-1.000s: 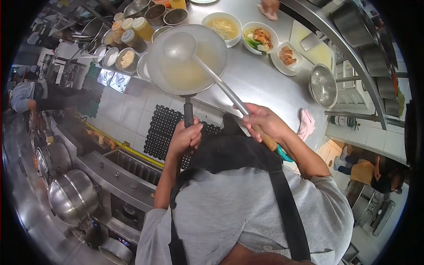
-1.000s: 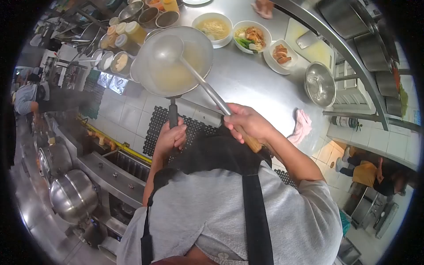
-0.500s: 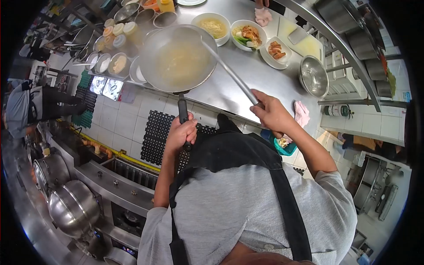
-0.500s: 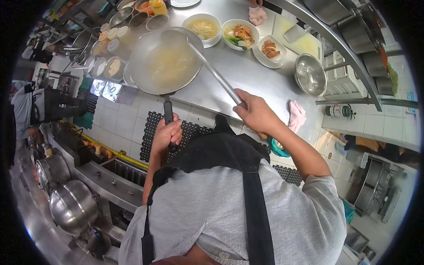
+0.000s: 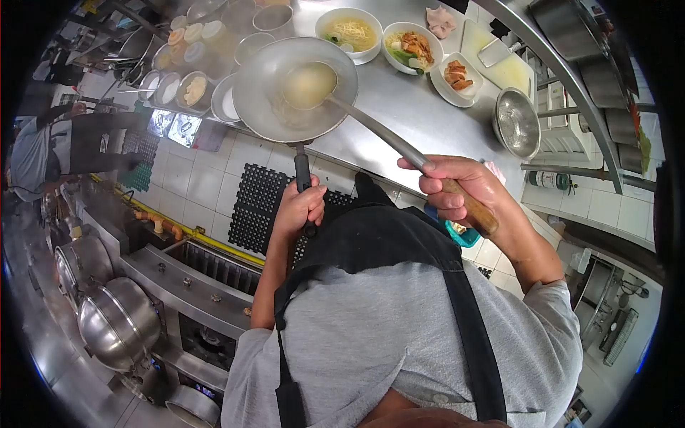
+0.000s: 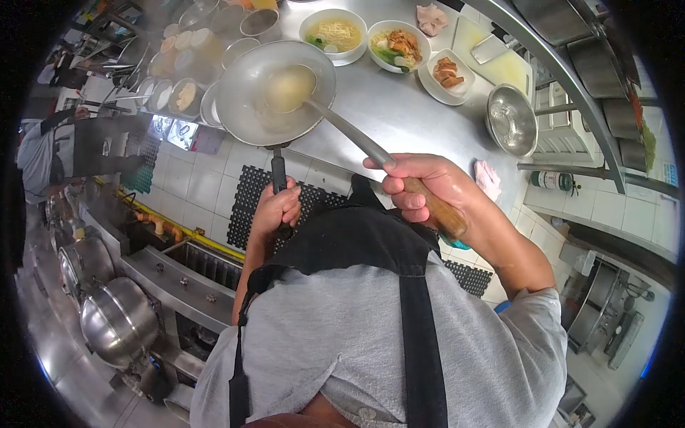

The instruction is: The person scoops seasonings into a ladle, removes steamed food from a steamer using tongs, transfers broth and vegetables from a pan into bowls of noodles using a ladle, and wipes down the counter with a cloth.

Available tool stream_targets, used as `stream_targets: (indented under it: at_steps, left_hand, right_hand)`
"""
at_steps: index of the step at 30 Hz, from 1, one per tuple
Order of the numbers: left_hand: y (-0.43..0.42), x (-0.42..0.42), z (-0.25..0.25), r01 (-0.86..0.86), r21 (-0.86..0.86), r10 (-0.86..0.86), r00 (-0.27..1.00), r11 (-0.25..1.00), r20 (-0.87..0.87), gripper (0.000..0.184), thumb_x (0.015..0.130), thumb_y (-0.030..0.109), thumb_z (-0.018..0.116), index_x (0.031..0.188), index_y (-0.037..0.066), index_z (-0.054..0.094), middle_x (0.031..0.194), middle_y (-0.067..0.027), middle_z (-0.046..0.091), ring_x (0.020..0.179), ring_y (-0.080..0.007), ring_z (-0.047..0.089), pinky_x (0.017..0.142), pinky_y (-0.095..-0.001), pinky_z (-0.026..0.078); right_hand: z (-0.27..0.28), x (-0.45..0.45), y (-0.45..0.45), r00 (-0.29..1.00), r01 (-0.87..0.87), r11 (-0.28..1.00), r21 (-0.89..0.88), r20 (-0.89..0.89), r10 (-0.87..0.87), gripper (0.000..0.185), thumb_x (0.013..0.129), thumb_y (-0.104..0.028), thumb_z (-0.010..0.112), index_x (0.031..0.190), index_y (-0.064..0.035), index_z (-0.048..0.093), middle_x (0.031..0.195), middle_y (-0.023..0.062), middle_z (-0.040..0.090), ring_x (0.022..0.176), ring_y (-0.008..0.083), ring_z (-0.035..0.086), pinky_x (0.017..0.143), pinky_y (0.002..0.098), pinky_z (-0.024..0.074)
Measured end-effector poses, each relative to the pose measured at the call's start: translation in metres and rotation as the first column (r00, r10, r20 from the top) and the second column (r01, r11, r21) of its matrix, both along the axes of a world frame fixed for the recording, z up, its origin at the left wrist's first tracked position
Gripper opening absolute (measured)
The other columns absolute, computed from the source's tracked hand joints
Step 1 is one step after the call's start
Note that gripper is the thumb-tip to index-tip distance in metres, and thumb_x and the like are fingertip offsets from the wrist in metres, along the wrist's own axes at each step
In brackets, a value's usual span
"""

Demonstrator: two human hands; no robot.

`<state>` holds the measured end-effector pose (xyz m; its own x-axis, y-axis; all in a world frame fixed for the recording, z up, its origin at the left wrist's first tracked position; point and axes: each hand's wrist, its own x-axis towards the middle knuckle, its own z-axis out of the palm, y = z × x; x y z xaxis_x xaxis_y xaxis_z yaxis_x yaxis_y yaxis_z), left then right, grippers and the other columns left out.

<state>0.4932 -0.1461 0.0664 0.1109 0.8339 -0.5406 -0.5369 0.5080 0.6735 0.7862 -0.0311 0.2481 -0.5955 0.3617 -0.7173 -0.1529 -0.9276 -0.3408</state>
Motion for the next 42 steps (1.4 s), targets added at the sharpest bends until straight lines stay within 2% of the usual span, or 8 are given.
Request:
stream_targets:
  at_steps: [6, 23, 33, 36, 37, 40, 41, 42]
  left_hand:
    - [0.009, 0.004, 0.002, 0.004, 0.021, -0.004, 1.000, 1.000, -0.006, 0.018, 0.097, 0.011, 0.066, 0.100, 0.011, 0.048, 0.059, 0.0053, 0.039, 0.042, -0.0082, 0.043, 0.041, -0.0285, 0.041]
    - [0.041, 0.009, 0.003, -0.061, 0.012, 0.061, 0.998, 0.998, -0.033, 0.018, 0.096, 0.010, 0.066, 0.097, 0.010, 0.047, 0.060, 0.0047, 0.040, 0.042, -0.0075, 0.042, 0.041, -0.0285, 0.044]
    - [0.042, 0.002, 0.008, -0.104, -0.003, 0.103, 0.992, 0.995, -0.072, 0.018, 0.097, 0.010, 0.065, 0.096, 0.011, 0.047, 0.060, 0.0044, 0.040, 0.042, -0.0078, 0.041, 0.041, -0.0283, 0.043]
    - [0.040, 0.000, 0.017, -0.113, -0.013, 0.112, 0.991, 0.993, -0.071, 0.018, 0.098, 0.011, 0.065, 0.096, 0.010, 0.047, 0.060, 0.0044, 0.040, 0.042, -0.0078, 0.041, 0.041, -0.0284, 0.042]
    - [0.039, -0.002, 0.019, -0.114, -0.014, 0.112, 0.990, 0.993, -0.088, 0.018, 0.098, 0.011, 0.065, 0.096, 0.010, 0.047, 0.060, 0.0044, 0.040, 0.042, -0.0079, 0.041, 0.041, -0.0284, 0.042]
    - [0.036, -0.006, 0.021, -0.119, -0.011, 0.117, 0.988, 0.993, -0.104, 0.017, 0.097, 0.011, 0.065, 0.096, 0.011, 0.048, 0.060, 0.0043, 0.040, 0.042, -0.0081, 0.041, 0.040, -0.0286, 0.042]
    - [0.034, -0.007, 0.021, -0.124, -0.007, 0.123, 0.987, 0.992, -0.099, 0.017, 0.097, 0.011, 0.065, 0.096, 0.011, 0.048, 0.059, 0.0043, 0.040, 0.042, -0.0083, 0.041, 0.040, -0.0288, 0.042]
    - [0.034, -0.008, 0.023, -0.121, -0.009, 0.119, 0.987, 0.993, -0.106, 0.017, 0.097, 0.011, 0.065, 0.096, 0.011, 0.048, 0.059, 0.0043, 0.040, 0.042, -0.0083, 0.041, 0.040, -0.0288, 0.042]
  right_hand:
    - [0.011, 0.013, 0.011, 0.996, 0.045, 0.996, -0.072, -0.068, -0.050, 0.037, 0.105, -0.009, 0.049, 0.137, 0.0082, 0.053, 0.077, 0.0045, 0.057, 0.046, 0.0051, 0.050, 0.036, 0.0203, 0.0430]
    - [0.020, 0.039, 0.078, 0.968, 0.104, 0.995, -0.005, -0.228, -0.102, 0.037, 0.107, -0.011, 0.051, 0.138, 0.0083, 0.046, 0.080, 0.0048, 0.055, 0.050, 0.0067, 0.051, 0.036, 0.0203, 0.0425]
    - [-0.043, 0.041, 0.140, 0.976, 0.118, 0.990, 0.074, -0.190, -0.102, 0.031, 0.106, -0.013, 0.051, 0.132, 0.0041, 0.051, 0.078, 0.0011, 0.056, 0.052, 0.0033, 0.047, 0.037, 0.0194, 0.0402]
    - [-0.070, 0.031, 0.146, 0.993, 0.098, 0.974, 0.206, 0.039, -0.108, 0.034, 0.104, -0.012, 0.055, 0.134, 0.0032, 0.053, 0.076, -0.0009, 0.057, 0.049, 0.0031, 0.045, 0.037, 0.0188, 0.0389]
    - [-0.081, 0.027, 0.144, 0.993, 0.101, 0.974, 0.205, 0.032, -0.110, 0.034, 0.104, -0.012, 0.055, 0.134, 0.0032, 0.053, 0.076, -0.0009, 0.057, 0.049, 0.0031, 0.045, 0.037, 0.0188, 0.0389]
    - [-0.108, 0.019, 0.135, 0.960, -0.083, 0.855, 0.512, 0.271, -0.069, 0.028, 0.101, -0.011, 0.057, 0.127, 0.0004, 0.058, 0.076, -0.0003, 0.056, 0.048, 0.0076, 0.049, 0.039, 0.0242, 0.0423]
    - [-0.114, 0.016, 0.132, 0.962, -0.077, 0.856, 0.511, 0.265, -0.071, 0.028, 0.101, -0.011, 0.057, 0.127, 0.0004, 0.058, 0.076, -0.0003, 0.056, 0.048, 0.0076, 0.049, 0.039, 0.0242, 0.0423]
    - [-0.121, 0.013, 0.129, 0.919, -0.191, 0.812, 0.551, 0.391, -0.048, 0.028, 0.100, -0.010, 0.058, 0.126, -0.0002, 0.059, 0.076, -0.0005, 0.055, 0.048, 0.0081, 0.050, 0.039, 0.0246, 0.0426]
